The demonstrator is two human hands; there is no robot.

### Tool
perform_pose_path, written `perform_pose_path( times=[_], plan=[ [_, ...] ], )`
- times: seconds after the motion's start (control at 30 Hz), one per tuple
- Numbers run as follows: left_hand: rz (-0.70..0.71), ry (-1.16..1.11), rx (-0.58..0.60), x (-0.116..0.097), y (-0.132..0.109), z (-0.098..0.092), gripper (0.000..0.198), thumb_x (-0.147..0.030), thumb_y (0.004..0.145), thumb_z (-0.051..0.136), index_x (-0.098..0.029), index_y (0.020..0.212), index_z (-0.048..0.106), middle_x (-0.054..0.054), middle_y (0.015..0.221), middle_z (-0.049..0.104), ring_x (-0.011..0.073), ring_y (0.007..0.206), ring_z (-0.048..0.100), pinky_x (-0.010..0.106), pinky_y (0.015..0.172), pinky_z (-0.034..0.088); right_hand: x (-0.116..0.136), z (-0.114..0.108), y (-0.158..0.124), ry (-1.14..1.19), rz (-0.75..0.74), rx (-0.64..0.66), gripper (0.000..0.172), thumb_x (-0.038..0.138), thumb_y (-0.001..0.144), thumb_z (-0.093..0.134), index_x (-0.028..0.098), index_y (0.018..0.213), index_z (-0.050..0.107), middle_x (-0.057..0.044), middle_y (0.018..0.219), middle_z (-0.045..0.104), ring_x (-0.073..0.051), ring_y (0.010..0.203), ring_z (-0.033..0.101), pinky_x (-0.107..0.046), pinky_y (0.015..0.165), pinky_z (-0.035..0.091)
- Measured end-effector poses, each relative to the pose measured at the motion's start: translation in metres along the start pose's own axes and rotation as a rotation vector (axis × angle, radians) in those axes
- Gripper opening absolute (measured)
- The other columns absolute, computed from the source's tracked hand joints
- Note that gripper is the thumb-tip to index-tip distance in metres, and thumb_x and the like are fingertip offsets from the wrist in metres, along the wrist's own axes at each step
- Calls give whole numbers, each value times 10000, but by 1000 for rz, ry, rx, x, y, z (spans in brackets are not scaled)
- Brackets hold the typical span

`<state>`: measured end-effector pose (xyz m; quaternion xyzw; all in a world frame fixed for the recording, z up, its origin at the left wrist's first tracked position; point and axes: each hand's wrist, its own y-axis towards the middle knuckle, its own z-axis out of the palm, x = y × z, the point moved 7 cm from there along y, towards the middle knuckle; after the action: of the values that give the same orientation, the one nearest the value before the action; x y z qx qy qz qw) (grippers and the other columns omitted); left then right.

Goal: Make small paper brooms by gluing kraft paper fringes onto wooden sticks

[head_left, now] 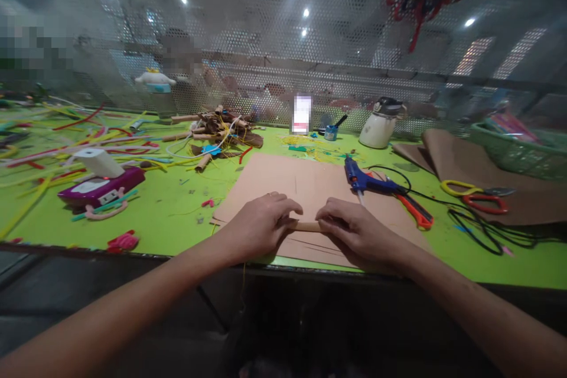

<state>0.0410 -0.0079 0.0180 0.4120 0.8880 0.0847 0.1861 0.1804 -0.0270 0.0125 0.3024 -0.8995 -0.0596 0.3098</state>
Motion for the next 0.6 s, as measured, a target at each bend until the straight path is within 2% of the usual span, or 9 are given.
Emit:
perform_pose_path(
  times=[0.07, 0.17, 0.27, 0.37, 0.47, 0.6],
  plan=[
    [17, 45, -4, -3, -1, 0, 202, -273, 886, 468, -211, 967, 642, 37, 814, 564, 149, 769, 510, 246, 650, 380, 0, 0, -1, -16, -33, -22, 160, 187, 903, 452, 169, 834, 595, -8, 755, 531, -108, 655, 476, -234, 595, 350],
    [57, 163, -3, -9, -2, 2, 256, -285, 905, 420, -213, 874, 664, 42, 756, 524, 155, 732, 487, 254, 614, 356, 0, 0, -1, -86, -76, -37, 211, 194, 907, 449, 168, 783, 617, -15, 728, 506, -112, 641, 468, -245, 584, 337],
    [86, 262, -15, -15, -1, 4, 292, -258, 916, 379, -194, 851, 656, 59, 788, 530, 169, 752, 472, 273, 623, 355, 2, 2, -1, -196, -113, -54, 233, 219, 910, 446, 172, 793, 643, -35, 744, 498, -136, 684, 466, -268, 606, 343],
    [131, 297, 5, -19, 0, 5, 292, -215, 914, 363, -168, 850, 644, 69, 809, 537, 173, 761, 458, 290, 661, 373, 4, 3, -3, -240, -135, -40, 247, 228, 923, 417, 166, 869, 651, -53, 775, 494, -156, 725, 463, -284, 633, 367],
    [155, 283, 23, -20, 0, 5, 261, -254, 909, 400, -151, 870, 637, 77, 841, 538, 174, 777, 460, 300, 700, 390, 3, 1, -6, -214, -133, 14, 250, 220, 932, 397, 164, 994, 633, -69, 834, 503, -164, 762, 470, -294, 671, 399],
    [132, 240, 18, -16, 2, 5, 297, -282, 920, 393, -150, 832, 643, 71, 814, 526, 161, 764, 465, 274, 665, 389, -3, -9, -16, -154, -122, 49, 239, 229, 923, 435, 183, 1088, 602, -84, 914, 520, -176, 841, 486, -311, 738, 425]
  ],
)
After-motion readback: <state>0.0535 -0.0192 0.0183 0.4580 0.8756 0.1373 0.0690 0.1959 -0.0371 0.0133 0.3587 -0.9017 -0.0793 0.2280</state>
